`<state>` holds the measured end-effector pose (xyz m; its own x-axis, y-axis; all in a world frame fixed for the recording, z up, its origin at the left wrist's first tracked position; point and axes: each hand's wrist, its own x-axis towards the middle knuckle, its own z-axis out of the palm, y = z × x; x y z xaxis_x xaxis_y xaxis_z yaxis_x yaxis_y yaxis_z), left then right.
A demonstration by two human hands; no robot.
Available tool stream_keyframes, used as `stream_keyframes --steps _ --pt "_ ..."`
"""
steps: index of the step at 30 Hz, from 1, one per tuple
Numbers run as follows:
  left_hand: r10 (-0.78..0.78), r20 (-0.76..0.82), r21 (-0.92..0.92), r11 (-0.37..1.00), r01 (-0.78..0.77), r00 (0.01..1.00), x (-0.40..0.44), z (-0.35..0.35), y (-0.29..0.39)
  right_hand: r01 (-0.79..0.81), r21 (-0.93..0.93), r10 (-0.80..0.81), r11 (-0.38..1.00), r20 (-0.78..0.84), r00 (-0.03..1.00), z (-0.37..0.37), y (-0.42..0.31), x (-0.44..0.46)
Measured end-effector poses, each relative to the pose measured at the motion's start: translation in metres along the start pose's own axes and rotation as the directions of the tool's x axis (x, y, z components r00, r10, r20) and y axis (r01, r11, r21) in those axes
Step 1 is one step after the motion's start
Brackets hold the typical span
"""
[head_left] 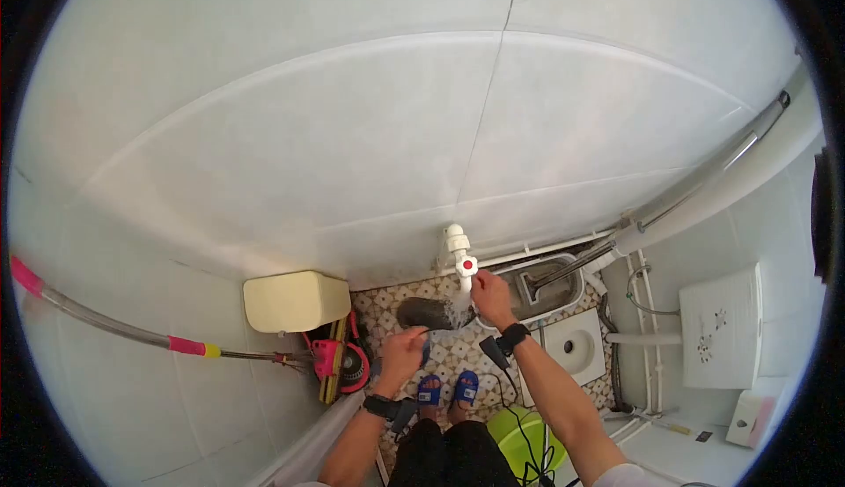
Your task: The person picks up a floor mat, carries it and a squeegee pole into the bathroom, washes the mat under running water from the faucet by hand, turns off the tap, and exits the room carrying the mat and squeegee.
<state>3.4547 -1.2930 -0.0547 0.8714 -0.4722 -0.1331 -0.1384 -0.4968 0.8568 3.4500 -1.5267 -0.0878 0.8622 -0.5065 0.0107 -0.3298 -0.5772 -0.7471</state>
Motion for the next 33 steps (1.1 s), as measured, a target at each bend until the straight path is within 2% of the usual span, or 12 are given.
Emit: stream_keyframes --steps 3,6,13,14,17,18,19,21,22,25,26,33 --pt "0.281 -0.003 -0.055 0.958 -0.281 0.960 0.006 0.005 0.010 0.055 -0.299 0.088 0.953 0.444 0.892 0.032 0.052 -0.021" --pt "0.206 0.098 -0.044 0.978 -0.203 0.974 0.013 -0.015 0.021 0.323 -0.070 -0.200 0.944 0.659 0.726 0.041 0.060 -0.057" --pt "0.111 0.346 -0.145 0.987 -0.064 0.932 0.002 -0.082 0.076 0.104 -0.222 0.096 0.969 0.734 0.673 0.059 0.074 -0.070" --pt "0.141 0.305 -0.188 0.978 -0.086 0.942 0.000 -0.087 0.074 0.291 -0.096 -0.182 0.952 0.588 0.788 0.076 0.104 -0.080" --pt "0.133 0.225 -0.254 0.964 -0.074 0.965 -0.004 -0.094 0.062 0.084 -0.194 0.050 0.977 0.596 0.801 0.084 0.130 -0.072" --pt "0.094 0.190 -0.278 0.960 -0.039 0.977 -0.004 -0.093 0.057 -0.499 0.191 0.370 0.845 0.464 0.805 0.046 0.069 -0.059" --pt "0.095 0.187 -0.285 0.958 -0.039 0.978 -0.006 -0.090 0.054 -0.497 0.185 0.371 0.848 0.463 0.805 0.039 0.059 -0.049" --pt "0.084 0.196 -0.306 0.952 -0.020 0.977 -0.006 -0.082 0.052 -0.020 -0.026 0.026 0.999 0.253 0.967 0.030 0.055 -0.039" --pt "0.085 0.199 -0.313 0.950 -0.020 0.976 -0.006 -0.078 0.054 -0.033 -0.145 0.109 0.989 0.556 0.824 0.039 0.075 -0.031" --pt "0.136 0.260 -0.286 0.956 -0.058 0.956 -0.005 -0.067 0.070 0.283 -0.087 -0.108 0.955 0.787 0.607 0.052 0.086 -0.042" --pt "0.123 0.312 -0.285 0.958 -0.030 0.942 -0.005 -0.067 0.077 0.425 0.132 -0.430 0.895 0.505 0.748 0.037 0.054 -0.047" --pt "0.109 0.284 -0.278 0.960 -0.028 0.953 -0.005 -0.088 0.075 0.045 -0.046 -0.029 0.998 0.306 0.952 0.053 0.089 -0.043"
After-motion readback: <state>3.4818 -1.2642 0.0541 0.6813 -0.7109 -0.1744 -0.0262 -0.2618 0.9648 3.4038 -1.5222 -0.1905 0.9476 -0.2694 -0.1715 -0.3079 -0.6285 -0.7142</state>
